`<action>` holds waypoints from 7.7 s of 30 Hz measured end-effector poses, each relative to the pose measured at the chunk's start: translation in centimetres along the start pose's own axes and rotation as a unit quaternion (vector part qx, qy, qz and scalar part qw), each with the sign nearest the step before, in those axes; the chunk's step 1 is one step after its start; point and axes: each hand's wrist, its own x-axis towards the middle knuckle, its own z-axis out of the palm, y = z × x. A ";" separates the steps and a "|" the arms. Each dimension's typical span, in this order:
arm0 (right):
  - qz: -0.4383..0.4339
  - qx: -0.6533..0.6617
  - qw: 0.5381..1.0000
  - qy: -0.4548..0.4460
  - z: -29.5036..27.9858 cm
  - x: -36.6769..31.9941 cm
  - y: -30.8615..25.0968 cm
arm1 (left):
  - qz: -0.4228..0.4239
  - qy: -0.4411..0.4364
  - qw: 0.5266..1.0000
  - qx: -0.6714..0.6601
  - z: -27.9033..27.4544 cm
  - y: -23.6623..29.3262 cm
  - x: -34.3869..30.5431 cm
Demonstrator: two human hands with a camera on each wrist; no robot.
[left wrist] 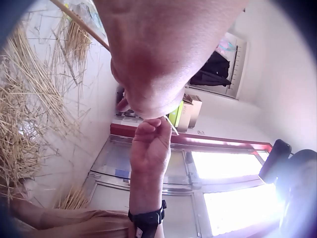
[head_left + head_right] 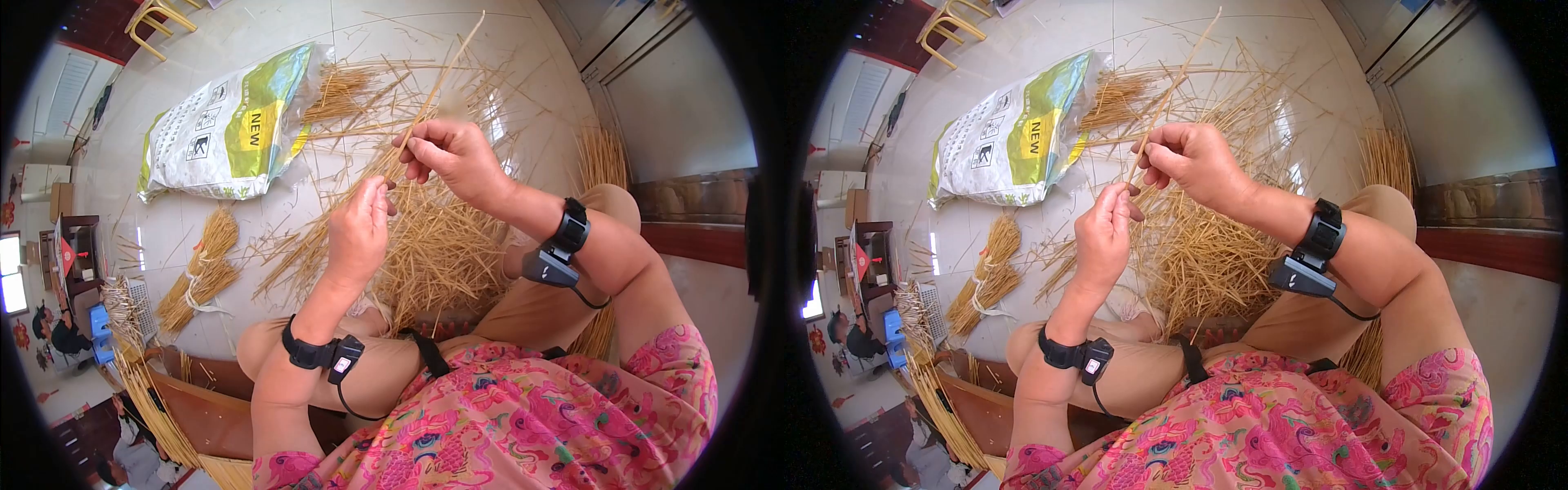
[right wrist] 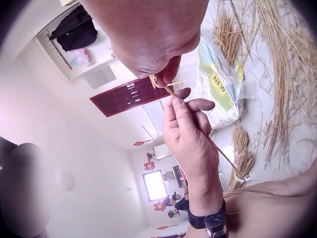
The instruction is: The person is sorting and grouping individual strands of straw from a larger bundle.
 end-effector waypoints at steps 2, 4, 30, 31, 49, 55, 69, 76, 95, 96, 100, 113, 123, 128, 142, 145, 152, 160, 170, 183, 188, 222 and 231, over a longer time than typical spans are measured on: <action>-0.002 -0.001 1.000 0.002 -0.1 0.0 0.1 | 0.005 -0.007 1.000 0.005 0.0 0.0 0.0; -0.010 -0.003 1.000 0.006 -0.2 0.0 0.3 | 0.007 -0.014 1.000 -0.008 -0.1 0.2 0.0; 0.009 -0.037 0.999 -0.035 -1.4 1.1 -1.1 | -0.162 -0.137 0.927 -0.310 -1.1 0.0 -0.3; 0.007 -0.043 0.999 -0.025 -1.3 1.1 -1.1 | -0.153 -0.132 0.936 -0.289 -1.0 0.0 -0.3; -0.069 -0.168 0.982 0.051 -1.7 1.2 -0.5 | -0.215 -0.238 0.795 -0.514 -2.0 0.4 -0.2; 0.134 -0.392 0.861 -0.296 -4.1 1.8 -1.3 | -0.226 -0.219 0.783 -0.536 -2.1 0.1 -0.2; -0.035 0.068 0.996 -0.044 -3.4 2.4 -1.8 | -0.143 -0.144 0.943 -0.265 -0.5 -1.2 -0.1; -0.055 0.075 0.994 0.052 -2.7 1.7 -1.6 | 0.066 0.056 0.983 0.164 -2.6 -3.2 1.6; 0.081 0.071 0.994 -0.016 0.4 -0.8 0.7 | -0.193 0.030 0.827 -0.527 -0.1 -1.4 1.3; 0.086 0.009 0.996 -0.032 0.4 -0.9 0.8 | -0.197 0.044 0.827 -0.524 -0.2 -1.6 1.3; 0.117 -0.049 0.992 -0.014 0.5 -0.7 1.3 | -0.164 0.080 0.874 -0.450 -0.8 -1.9 1.5; 0.017 -0.497 0.817 -0.290 -2.9 0.0 1.8 | -0.182 0.002 0.902 -0.390 -2.0 -2.3 0.8; 0.011 0.019 1.000 0.004 -2.6 2.7 -0.7 | -0.182 -0.313 0.891 -0.273 1.2 -0.3 -2.5; -0.004 0.081 0.996 0.027 -3.7 2.8 -1.3 | -0.115 -0.395 0.896 -0.169 1.5 -1.9 -2.8; 0.011 -0.006 0.999 -0.052 0.0 0.0 -0.2 | -0.127 -0.159 0.927 -0.316 1.1 -0.6 0.4; -0.012 0.028 0.999 -0.008 -0.6 0.6 -0.5 | -0.138 -0.166 0.935 -0.282 0.5 0.2 0.3; -0.010 0.028 0.999 -0.017 -0.7 0.6 -0.8 | -0.098 -0.036 0.970 -0.218 1.1 0.0 0.3; -0.019 0.020 1.000 -0.012 -0.3 0.5 -0.3 | -0.009 0.022 0.999 -0.022 0.6 -0.4 0.5; -0.010 0.004 1.000 -0.007 -0.2 0.2 -0.3 | -0.102 -0.080 0.976 -0.178 0.2 0.0 0.3; -0.064 0.059 0.994 0.061 -0.9 1.1 -1.0 | -0.133 -0.126 0.954 -0.238 -0.1 -0.3 0.1; -0.068 0.062 0.995 0.049 -0.9 1.0 -1.3 | -0.085 -0.028 0.983 -0.159 0.5 -0.7 0.1; -0.087 0.096 0.990 0.059 -2.0 1.4 -2.0 | -0.036 -0.031 0.991 -0.126 0.0 -0.9 0.1; -0.068 0.102 0.992 0.036 -1.6 1.1 -2.2 | -0.019 -0.020 0.996 -0.087 -0.5 -1.2 0.3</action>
